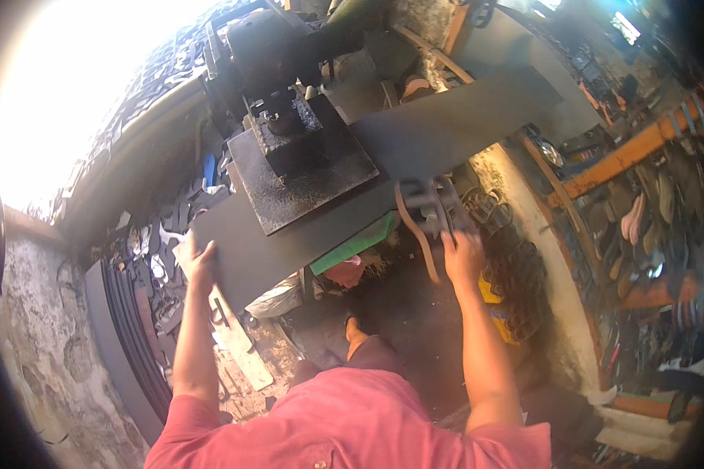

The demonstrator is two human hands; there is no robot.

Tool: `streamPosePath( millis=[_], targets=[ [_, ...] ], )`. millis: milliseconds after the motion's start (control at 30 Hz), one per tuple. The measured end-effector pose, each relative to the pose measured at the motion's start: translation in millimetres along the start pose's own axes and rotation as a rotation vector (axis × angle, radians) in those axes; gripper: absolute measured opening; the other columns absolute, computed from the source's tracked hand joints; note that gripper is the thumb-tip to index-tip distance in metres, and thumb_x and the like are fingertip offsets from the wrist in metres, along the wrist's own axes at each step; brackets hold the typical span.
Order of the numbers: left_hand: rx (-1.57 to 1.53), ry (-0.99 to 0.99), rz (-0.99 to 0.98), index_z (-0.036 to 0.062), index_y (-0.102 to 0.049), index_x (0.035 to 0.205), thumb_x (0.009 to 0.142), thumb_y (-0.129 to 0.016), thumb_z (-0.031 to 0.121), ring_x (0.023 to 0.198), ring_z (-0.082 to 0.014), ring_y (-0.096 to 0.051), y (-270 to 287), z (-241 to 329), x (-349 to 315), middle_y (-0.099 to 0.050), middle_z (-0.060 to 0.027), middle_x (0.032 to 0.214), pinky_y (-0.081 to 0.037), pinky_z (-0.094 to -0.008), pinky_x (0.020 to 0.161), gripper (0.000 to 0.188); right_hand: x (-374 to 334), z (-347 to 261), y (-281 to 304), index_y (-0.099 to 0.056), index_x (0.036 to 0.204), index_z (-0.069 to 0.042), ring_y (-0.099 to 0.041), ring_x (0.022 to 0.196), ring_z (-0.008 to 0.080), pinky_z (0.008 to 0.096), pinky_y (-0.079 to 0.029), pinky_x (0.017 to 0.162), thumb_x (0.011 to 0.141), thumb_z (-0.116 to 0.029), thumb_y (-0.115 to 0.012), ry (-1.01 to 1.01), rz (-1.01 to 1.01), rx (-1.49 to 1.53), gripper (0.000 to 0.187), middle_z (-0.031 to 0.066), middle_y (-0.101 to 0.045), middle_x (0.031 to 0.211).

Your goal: The person sits on the floor and repeatedly picks up pairs of black shoe soles, aligns them, and stacks them into a pile. The person then stands, moves to a press machine, and places a pair of sandals on the machine's platform.

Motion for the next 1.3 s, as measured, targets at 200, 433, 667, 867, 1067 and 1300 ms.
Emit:
streamPosePath(
  millis=[200, 433, 667, 867, 1067, 1300],
  targets=[
    [-0.340, 0.230, -0.032, 0.0194, -0.029, 0.164, 0.103, -0.064, 0.011, 0.126, -0.0231, -0.058, -143.9, -23.4, 21.5, -0.058, -0.0089, 0.145, -0.051, -0.0400, 0.103, 0.071, 167.6, -13.2, -91.7, -0.070, 0.087, -0.003, -0.061, 0.089, 0.0405, 0.0512, -0.049, 0.082, 0.096, -0.034, -0.068, 0.149, 0.036, -0.034, 0.032, 0.0159, -0.070, 0.087],
    [-0.151, 0.409, 0.111, 0.0062, -0.060, 0.137, 0.103, -0.066, 0.020, 0.104, -0.0121, -0.065, -104.0, -40.6, 11.6, -0.070, -0.0008, 0.114, -0.054, -0.0304, 0.085, 0.038, 182.3, -46.9, -158.3, -0.073, 0.096, -0.007, -0.060, 0.104, 0.0399, 0.0524, -0.047, 0.092, 0.093, -0.033, -0.072, 0.095, -0.005, 0.136, 0.026, 0.0133, -0.071, 0.100],
    [-0.190, 0.424, -0.009, 0.0053, -0.066, 0.127, 0.100, -0.071, 0.022, 0.103, -0.0153, -0.067, -94.4, -45.9, 12.4, -0.071, -0.0044, 0.115, -0.054, -0.0356, 0.090, 0.033, 159.7, -54.5, -129.1, -0.076, 0.113, -0.003, -0.058, 0.123, 0.0345, 0.0451, -0.045, 0.105, 0.092, -0.026, -0.072, 0.012, -0.094, 0.141, 0.032, 0.0136, -0.067, 0.126],
    [-0.308, 0.521, -0.095, 0.0075, -0.065, 0.133, 0.101, -0.068, 0.021, 0.112, -0.0157, -0.065, -73.2, -56.0, -22.8, -0.071, -0.0023, 0.121, -0.051, -0.0399, 0.099, 0.035, 23.9, -209.6, -9.9, -0.067, 0.120, -0.003, -0.046, 0.139, 0.0355, 0.0485, -0.037, 0.114, 0.091, -0.026, -0.078, 0.017, -0.379, 0.645, 0.039, 0.0203, -0.051, 0.148],
    [-0.371, 0.430, -0.253, 0.0071, -0.067, 0.128, 0.100, -0.070, 0.020, 0.109, -0.0159, -0.066, -79.1, -58.4, -20.2, -0.070, -0.0046, 0.123, -0.054, -0.0399, 0.092, 0.031, -69.5, -327.6, -115.5, -0.071, 0.093, 0.003, -0.057, 0.125, 0.0472, 0.0497, -0.047, 0.104, 0.088, -0.036, -0.080, -0.033, -0.735, 0.699, 0.040, 0.0331, -0.065, 0.122],
    [-0.369, 0.421, -0.159, 0.0007, -0.064, 0.131, 0.099, -0.070, 0.015, 0.104, -0.0142, -0.068, -79.1, -60.9, -20.1, -0.072, -0.0058, 0.118, -0.058, -0.0341, 0.085, 0.036, -84.0, -347.8, -162.2, -0.065, 0.100, -0.001, -0.055, 0.120, 0.0470, 0.0515, -0.047, 0.104, 0.087, -0.031, -0.078, 0.279, -0.294, 0.193, 0.036, 0.0359, -0.054, 0.134]
  ],
)
Point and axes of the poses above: each hand's wrist, its own x-axis towards the middle knuckle, its own y-axis out of the back of the hand, z = x × y, the point moved 5 cm from there along x, towards the middle knuckle
